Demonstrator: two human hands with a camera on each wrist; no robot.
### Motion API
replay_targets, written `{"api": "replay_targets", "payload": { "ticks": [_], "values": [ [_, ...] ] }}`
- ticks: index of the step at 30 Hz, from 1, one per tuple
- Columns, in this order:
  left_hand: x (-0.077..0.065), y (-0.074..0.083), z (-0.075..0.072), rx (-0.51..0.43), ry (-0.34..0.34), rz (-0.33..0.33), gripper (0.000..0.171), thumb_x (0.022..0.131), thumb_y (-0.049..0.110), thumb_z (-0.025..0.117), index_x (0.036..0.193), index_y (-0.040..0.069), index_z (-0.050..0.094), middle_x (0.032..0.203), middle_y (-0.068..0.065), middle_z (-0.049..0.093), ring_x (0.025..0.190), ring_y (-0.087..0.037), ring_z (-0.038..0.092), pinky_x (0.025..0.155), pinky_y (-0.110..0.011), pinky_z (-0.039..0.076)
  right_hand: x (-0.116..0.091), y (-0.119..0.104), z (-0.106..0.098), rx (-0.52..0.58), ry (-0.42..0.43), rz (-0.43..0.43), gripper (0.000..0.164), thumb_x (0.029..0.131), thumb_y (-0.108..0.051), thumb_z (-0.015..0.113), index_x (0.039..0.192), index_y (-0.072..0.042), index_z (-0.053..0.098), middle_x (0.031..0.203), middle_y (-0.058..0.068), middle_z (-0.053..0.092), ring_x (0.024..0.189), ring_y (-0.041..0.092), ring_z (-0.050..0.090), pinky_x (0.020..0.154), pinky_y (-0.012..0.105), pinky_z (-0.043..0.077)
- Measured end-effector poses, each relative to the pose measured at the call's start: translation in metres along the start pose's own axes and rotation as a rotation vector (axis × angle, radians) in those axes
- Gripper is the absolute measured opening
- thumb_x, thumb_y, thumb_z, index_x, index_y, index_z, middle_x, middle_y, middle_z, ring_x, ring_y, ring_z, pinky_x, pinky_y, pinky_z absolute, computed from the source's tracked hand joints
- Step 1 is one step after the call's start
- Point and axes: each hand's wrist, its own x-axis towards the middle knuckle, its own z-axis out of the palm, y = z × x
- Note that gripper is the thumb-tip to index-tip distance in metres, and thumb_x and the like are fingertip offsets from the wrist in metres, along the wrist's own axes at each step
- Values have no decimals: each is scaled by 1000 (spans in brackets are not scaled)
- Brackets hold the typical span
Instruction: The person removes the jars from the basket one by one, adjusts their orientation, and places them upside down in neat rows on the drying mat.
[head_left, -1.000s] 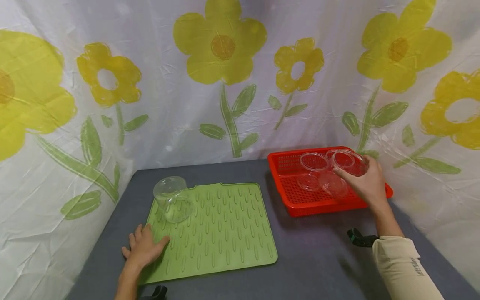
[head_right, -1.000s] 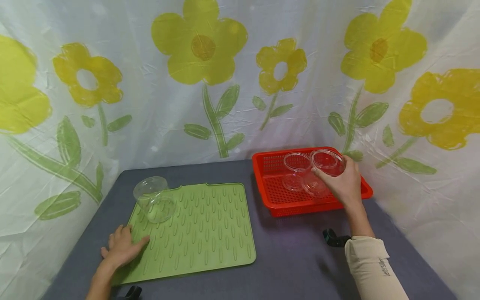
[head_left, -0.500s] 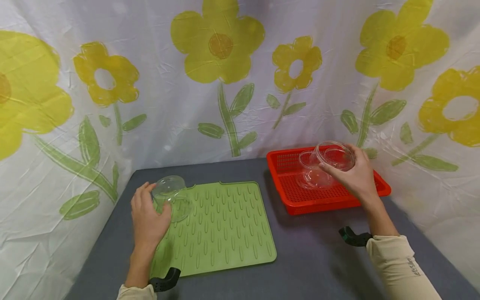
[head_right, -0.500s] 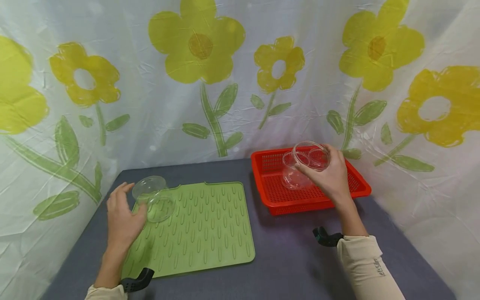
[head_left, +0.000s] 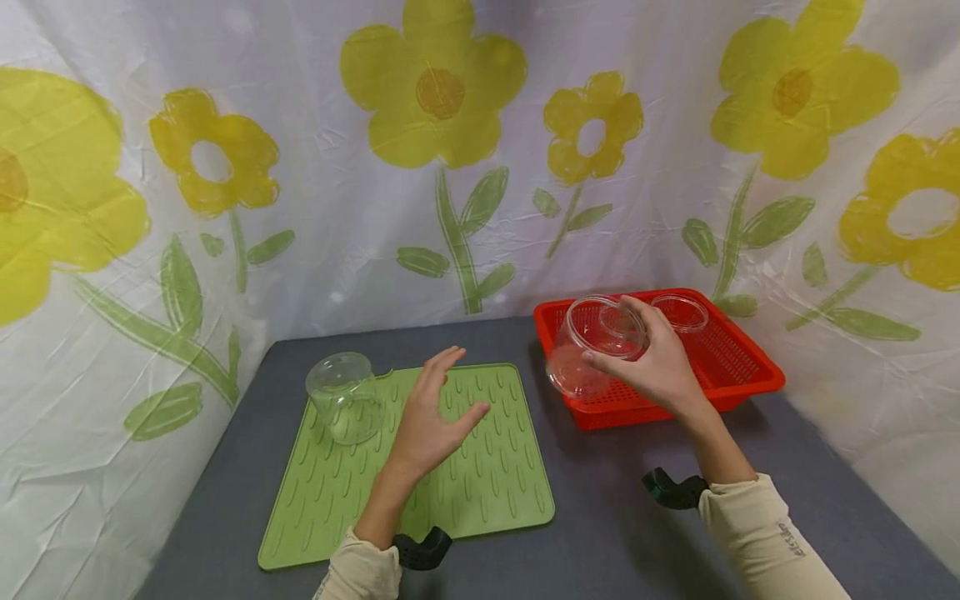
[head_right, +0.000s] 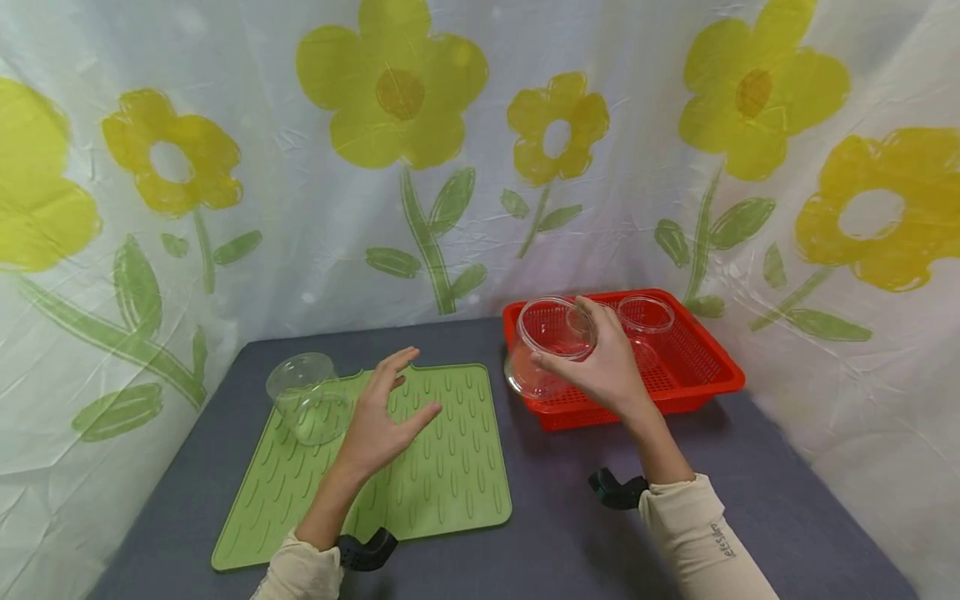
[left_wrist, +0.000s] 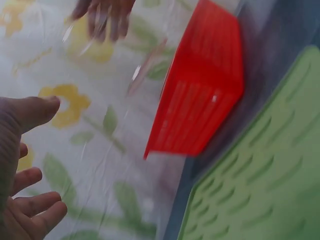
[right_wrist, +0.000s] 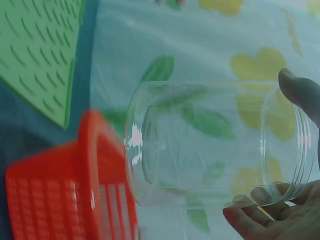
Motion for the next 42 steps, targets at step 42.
{"api": "replay_targets", "payload": {
  "ticks": [42],
  "values": [
    [-14,2,40,-290,109,-94,106,78,20,91,160,24,24,156,-6,45,142,-29,49,114,-55,43,-24,-16,83,189,-242,-211,117,75,-23,92,164,-26,16,162,9,38,149,31,38,117,60,36]
  ]
}}
